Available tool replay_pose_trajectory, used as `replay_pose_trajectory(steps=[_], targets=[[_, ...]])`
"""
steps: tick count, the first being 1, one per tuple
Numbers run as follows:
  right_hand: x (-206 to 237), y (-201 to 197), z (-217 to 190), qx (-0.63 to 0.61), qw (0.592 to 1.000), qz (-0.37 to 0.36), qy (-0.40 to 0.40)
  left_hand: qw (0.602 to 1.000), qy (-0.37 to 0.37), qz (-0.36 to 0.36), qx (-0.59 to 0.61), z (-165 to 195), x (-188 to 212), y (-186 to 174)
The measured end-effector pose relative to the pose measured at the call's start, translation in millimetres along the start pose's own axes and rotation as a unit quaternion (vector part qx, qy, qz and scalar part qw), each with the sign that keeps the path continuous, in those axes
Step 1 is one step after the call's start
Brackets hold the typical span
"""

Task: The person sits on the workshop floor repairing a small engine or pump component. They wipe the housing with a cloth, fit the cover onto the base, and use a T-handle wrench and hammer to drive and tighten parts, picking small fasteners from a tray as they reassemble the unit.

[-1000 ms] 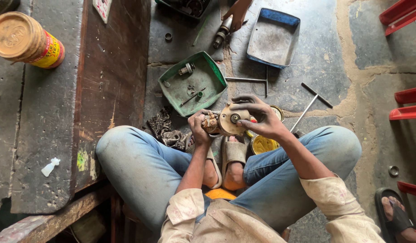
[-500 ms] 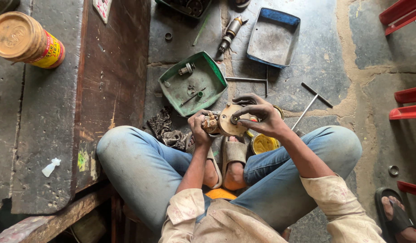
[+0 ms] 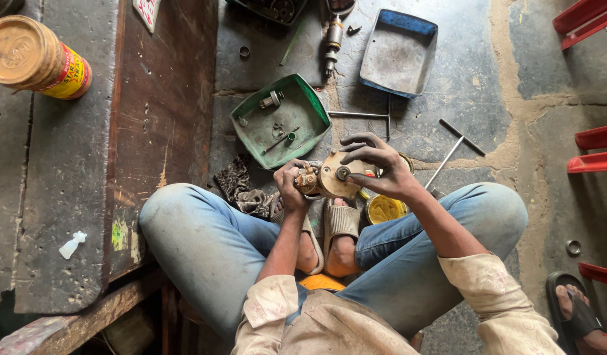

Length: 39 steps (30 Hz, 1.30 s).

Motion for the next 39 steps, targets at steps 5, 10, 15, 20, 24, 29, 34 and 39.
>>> replay_pose_trajectory(steps=[5, 10, 15, 20, 24, 29, 34, 39], targets=[[-0.4, 1.3, -2.6, -0.024, 0.999, -0.013, -0.025, 1.0, 0.008, -0.021, -0.02, 3.8, -1.4, 1.9], [-0.3, 0.2, -1.5, -0.013, 1.0, -0.007, -0.024, 0.999, 0.016, -0.025, -0.033, 3.6, -1.7, 1.7], [2.2, -0.2, -7.0, 0.023, 0.998, 0.012, -0.051, 1.0, 0.003, -0.001, -0.023, 1.9, -1.5, 0.0], [4.7, -0.9, -11.1, 0.041, 0.997, 0.024, -0.068, 1.0, 0.005, -0.008, -0.012, 5.1, -1.7, 2.9], [5.1, -1.1, -11.3, 0.041, 0.997, 0.022, -0.064, 1.0, 0.001, -0.008, 0.004, 5.5, -0.9, 4.3], [2.7, -0.7, -10.2, 0.023, 0.999, 0.008, -0.042, 1.0, 0.007, -0.012, -0.002, 4.5, -0.9, 4.3], [3.7, -1.7, -13.0, 0.016, 0.999, 0.004, -0.04, 1.0, -0.002, -0.004, 0.013, 0.2, -0.8, 2.3], [-3.2, -8.7, -12.2, -0.027, 0.997, -0.026, -0.071, 1.0, 0.005, -0.012, 0.003, 1.4, -0.3, 2.0]])
Point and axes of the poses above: each hand's wrist, its own x-axis away from the middle knuckle, its own y-axis out of the palm, z = x × y, the point moved 7 cm from there along -x, towards the middle knuckle, and after that the axes turned 15 degrees about y, right-handed, at the moved point
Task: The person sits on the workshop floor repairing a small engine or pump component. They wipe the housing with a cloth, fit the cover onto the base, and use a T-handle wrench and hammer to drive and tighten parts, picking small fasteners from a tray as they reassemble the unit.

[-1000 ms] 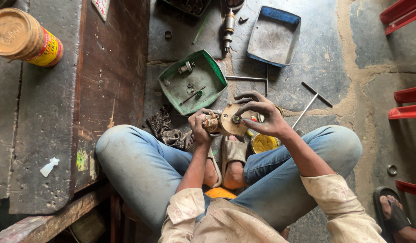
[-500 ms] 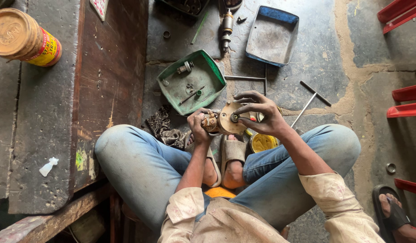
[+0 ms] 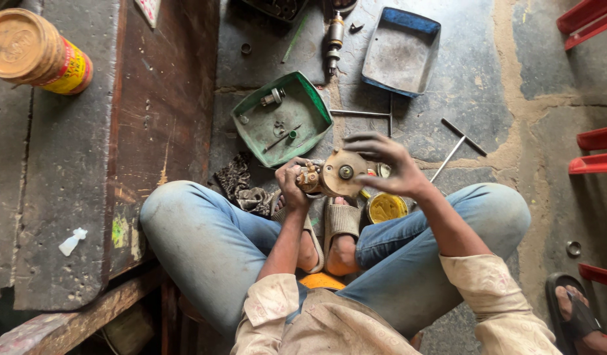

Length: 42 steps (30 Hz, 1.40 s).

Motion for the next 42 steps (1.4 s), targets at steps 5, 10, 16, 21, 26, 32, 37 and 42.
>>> replay_pose_trajectory(steps=[5, 10, 16, 21, 26, 32, 37, 42], targets=[[-42.8, -32.3, 54.8, -0.094, 0.982, 0.058, 0.153, 0.999, 0.013, -0.013, -0.045, 4.6, 1.9, 0.3], [-118.3, -18.6, 125.4, 0.125, 0.966, -0.006, 0.225, 0.999, 0.009, -0.02, -0.024, -2.1, -1.4, -0.5], [-203.0, 66.8, 191.8, 0.313, 0.936, -0.107, 0.124, 0.999, -0.019, 0.016, -0.02, -16.5, -0.5, -12.0], [-249.2, 118.9, 232.3, 0.347, 0.92, -0.116, 0.137, 0.994, -0.064, 0.075, -0.049, -14.7, -6.8, -18.3], [-283.4, 141.4, 243.9, 0.349, 0.928, -0.051, 0.12, 0.995, -0.035, -0.049, -0.082, 7.3, -31.5, 2.8], [-291.1, 155.3, 259.5, 0.367, 0.921, -0.053, 0.118, 0.994, -0.048, -0.063, -0.077, 17.9, -43.6, 11.4], [-289.2, 140.2, 247.1, 0.275, 0.951, -0.07, 0.12, 0.996, -0.049, -0.053, -0.047, 7.7, -36.2, 7.4], [-255.0, 91.9, 198.8, 0.281, 0.951, -0.097, 0.087, 0.996, -0.023, -0.054, -0.062, -24.8, -10.4, -20.6]])
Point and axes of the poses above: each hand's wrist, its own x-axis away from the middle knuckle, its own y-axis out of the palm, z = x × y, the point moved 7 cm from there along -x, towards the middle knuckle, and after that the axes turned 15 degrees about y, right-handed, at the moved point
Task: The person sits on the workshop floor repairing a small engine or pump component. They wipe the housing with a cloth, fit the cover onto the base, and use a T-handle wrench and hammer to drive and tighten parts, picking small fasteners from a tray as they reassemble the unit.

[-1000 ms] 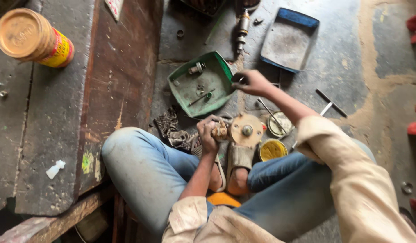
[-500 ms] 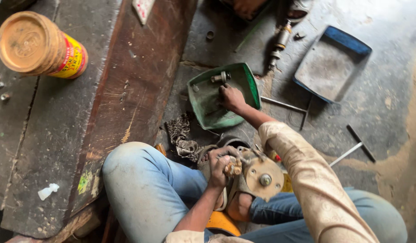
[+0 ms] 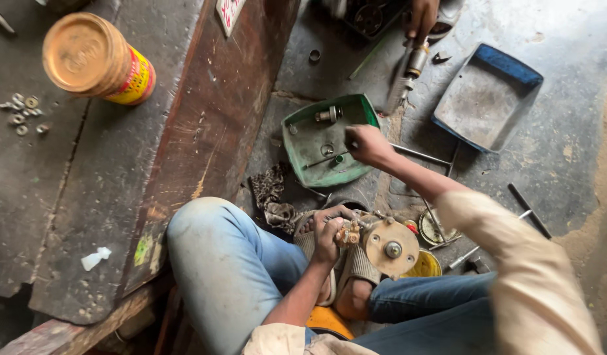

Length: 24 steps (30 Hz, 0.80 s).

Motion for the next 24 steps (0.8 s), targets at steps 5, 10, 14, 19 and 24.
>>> replay_pose_trajectory(steps=[5, 10, 14, 19, 24], targets=[[105.7, -84.3, -23.0, -0.169, 0.985, -0.011, 0.028, 0.991, 0.033, 0.127, 0.037, -42.5, 17.9, -19.1], [227.5, -139.4, -40.8, -0.262, 0.956, 0.053, 0.121, 0.994, 0.022, 0.092, 0.051, -25.7, 14.6, -8.7], [272.9, -129.7, -35.6, -0.334, 0.907, 0.075, 0.246, 0.998, 0.015, 0.067, 0.012, 10.6, 1.8, 5.5], [293.3, -111.9, -38.1, -0.436, 0.871, 0.057, 0.22, 0.996, -0.01, 0.078, 0.046, 22.0, 2.4, 18.5], [297.7, -113.3, -43.9, -0.427, 0.884, 0.044, 0.182, 0.992, -0.01, 0.088, 0.095, 16.1, 4.3, 20.1]])
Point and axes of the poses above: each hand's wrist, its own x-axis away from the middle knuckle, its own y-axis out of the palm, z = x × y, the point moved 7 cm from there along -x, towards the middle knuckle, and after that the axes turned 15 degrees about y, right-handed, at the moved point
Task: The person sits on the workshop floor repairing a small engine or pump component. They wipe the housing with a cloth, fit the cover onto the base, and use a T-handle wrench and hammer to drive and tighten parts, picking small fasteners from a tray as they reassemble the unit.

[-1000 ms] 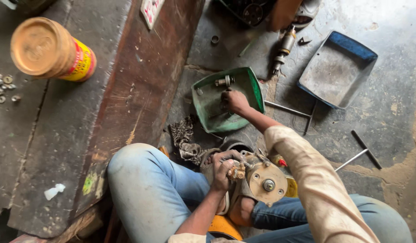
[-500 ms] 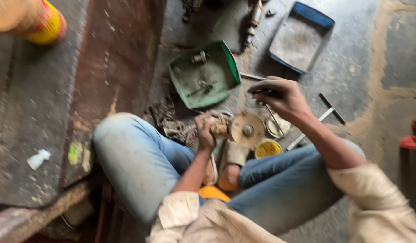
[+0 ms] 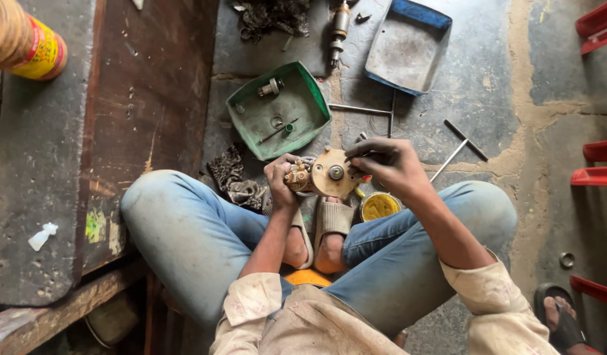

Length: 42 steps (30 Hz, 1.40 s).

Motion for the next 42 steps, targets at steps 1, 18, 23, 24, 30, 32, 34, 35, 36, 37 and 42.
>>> replay_pose_trajectory(steps=[1, 18, 23, 24, 30, 32, 34, 35, 36, 37, 42], targets=[[-0.8, 0.3, -0.2, 0.01, 1.0, 0.001, 0.005, 1.0, 0.0, 0.006, 0.0, -1.5, 0.3, 0.0], [0.2, 4.8, 0.8, 0.031, 0.998, -0.015, 0.043, 0.996, -0.052, 0.062, 0.026, -11.8, 8.2, 1.8], [2.0, 5.6, -2.0, 0.066, 0.998, -0.008, 0.009, 0.999, -0.027, 0.024, 0.01, -8.4, 8.1, 5.8], [2.7, 6.3, -2.6, 0.072, 0.997, -0.016, 0.003, 0.999, -0.028, 0.037, 0.003, -8.9, 8.1, 3.2], [3.1, 2.0, -2.7, 0.082, 0.996, -0.023, 0.017, 1.0, -0.015, -0.002, 0.002, -8.3, 6.0, 5.9], [2.5, -0.3, -3.8, 0.076, 0.997, -0.006, 0.015, 1.0, -0.014, 0.009, 0.002, -8.4, 6.3, 5.5], [1.9, 0.0, -3.8, 0.072, 0.997, -0.003, 0.016, 0.999, -0.025, 0.045, 0.011, -10.1, 7.8, 2.8], [1.6, 0.1, -4.2, 0.07, 0.997, -0.001, 0.014, 0.998, -0.03, 0.047, 0.014, -10.6, 8.3, 3.3], [1.5, 0.4, -4.8, 0.08, 0.997, 0.005, 0.011, 0.998, -0.036, 0.049, 0.016, -11.1, 8.7, 3.9], [1.5, 0.5, -5.5, 0.09, 0.996, 0.01, 0.009, 0.998, -0.042, 0.051, 0.019, -11.5, 9.3, 4.2], [2.4, -0.9, -9.2, 0.127, 0.991, 0.048, 0.014, 0.999, -0.035, 0.032, 0.024, -9.1, 8.6, 7.1]])
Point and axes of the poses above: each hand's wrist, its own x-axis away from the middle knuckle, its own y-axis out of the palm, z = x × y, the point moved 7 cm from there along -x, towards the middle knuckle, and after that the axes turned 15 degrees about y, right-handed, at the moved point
